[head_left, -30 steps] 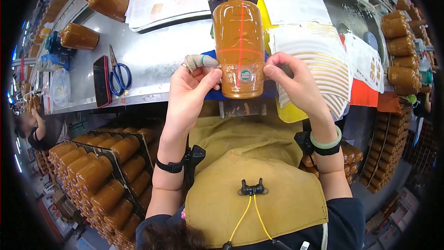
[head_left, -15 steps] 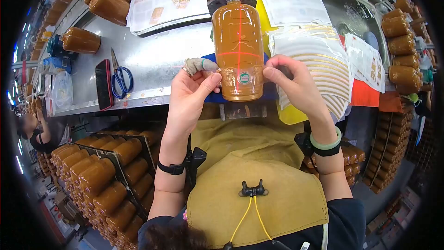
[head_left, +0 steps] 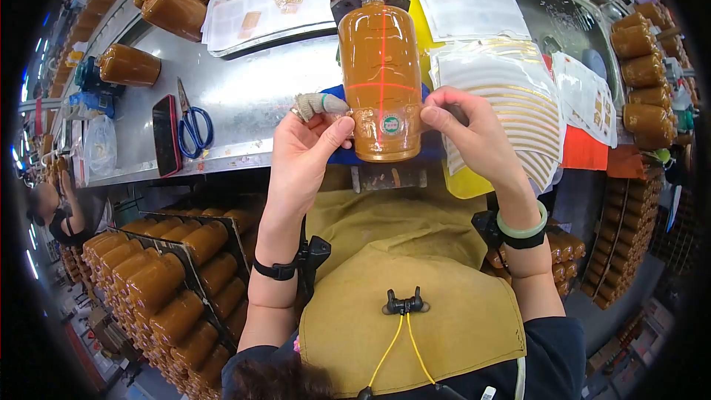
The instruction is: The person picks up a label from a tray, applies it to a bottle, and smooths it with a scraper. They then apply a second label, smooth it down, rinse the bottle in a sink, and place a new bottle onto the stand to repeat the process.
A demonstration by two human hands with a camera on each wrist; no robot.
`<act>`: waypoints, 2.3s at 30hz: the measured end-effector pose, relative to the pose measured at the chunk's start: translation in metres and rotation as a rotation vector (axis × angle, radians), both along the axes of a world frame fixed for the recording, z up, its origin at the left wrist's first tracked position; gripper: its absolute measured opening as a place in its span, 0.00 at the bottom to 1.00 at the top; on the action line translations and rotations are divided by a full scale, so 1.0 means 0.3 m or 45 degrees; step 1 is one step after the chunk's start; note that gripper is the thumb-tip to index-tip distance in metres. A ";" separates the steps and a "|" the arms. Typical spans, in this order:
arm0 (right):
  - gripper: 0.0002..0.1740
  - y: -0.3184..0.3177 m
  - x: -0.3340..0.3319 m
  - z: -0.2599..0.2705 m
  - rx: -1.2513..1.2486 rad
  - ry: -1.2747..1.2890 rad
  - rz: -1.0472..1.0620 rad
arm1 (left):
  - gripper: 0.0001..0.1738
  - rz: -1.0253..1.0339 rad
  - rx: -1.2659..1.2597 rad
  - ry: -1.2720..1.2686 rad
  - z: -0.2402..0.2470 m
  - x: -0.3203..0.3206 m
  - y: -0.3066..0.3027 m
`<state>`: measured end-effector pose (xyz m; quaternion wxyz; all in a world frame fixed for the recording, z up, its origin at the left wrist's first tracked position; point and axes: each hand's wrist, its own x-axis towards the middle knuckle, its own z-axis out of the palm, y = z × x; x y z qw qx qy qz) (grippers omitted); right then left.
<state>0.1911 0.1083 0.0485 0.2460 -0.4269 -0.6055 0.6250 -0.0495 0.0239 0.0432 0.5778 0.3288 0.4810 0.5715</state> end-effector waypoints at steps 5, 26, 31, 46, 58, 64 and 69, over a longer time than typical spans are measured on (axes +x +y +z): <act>0.11 0.004 0.004 -0.006 0.011 -0.015 0.005 | 0.12 -0.001 -0.001 0.015 -0.008 -0.003 -0.002; 0.10 0.002 0.004 0.007 0.010 -0.067 0.024 | 0.11 -0.007 0.003 0.007 -0.008 -0.004 -0.005; 0.10 0.005 0.005 0.007 0.007 -0.099 0.049 | 0.10 0.001 0.009 0.011 -0.012 -0.004 -0.006; 0.17 0.012 0.027 0.018 0.045 0.142 -0.506 | 0.16 0.064 -0.013 -0.015 -0.016 0.016 -0.004; 0.17 -0.003 0.042 0.051 0.330 -0.227 -0.351 | 0.19 0.129 -0.082 -0.008 -0.021 0.012 -0.009; 0.29 -0.046 0.047 0.088 0.499 -0.184 -0.104 | 0.25 0.452 0.274 0.905 -0.080 0.027 -0.044; 0.62 -0.117 -0.104 0.032 0.915 -0.420 -0.123 | 0.43 0.100 0.574 1.341 -0.071 0.078 -0.112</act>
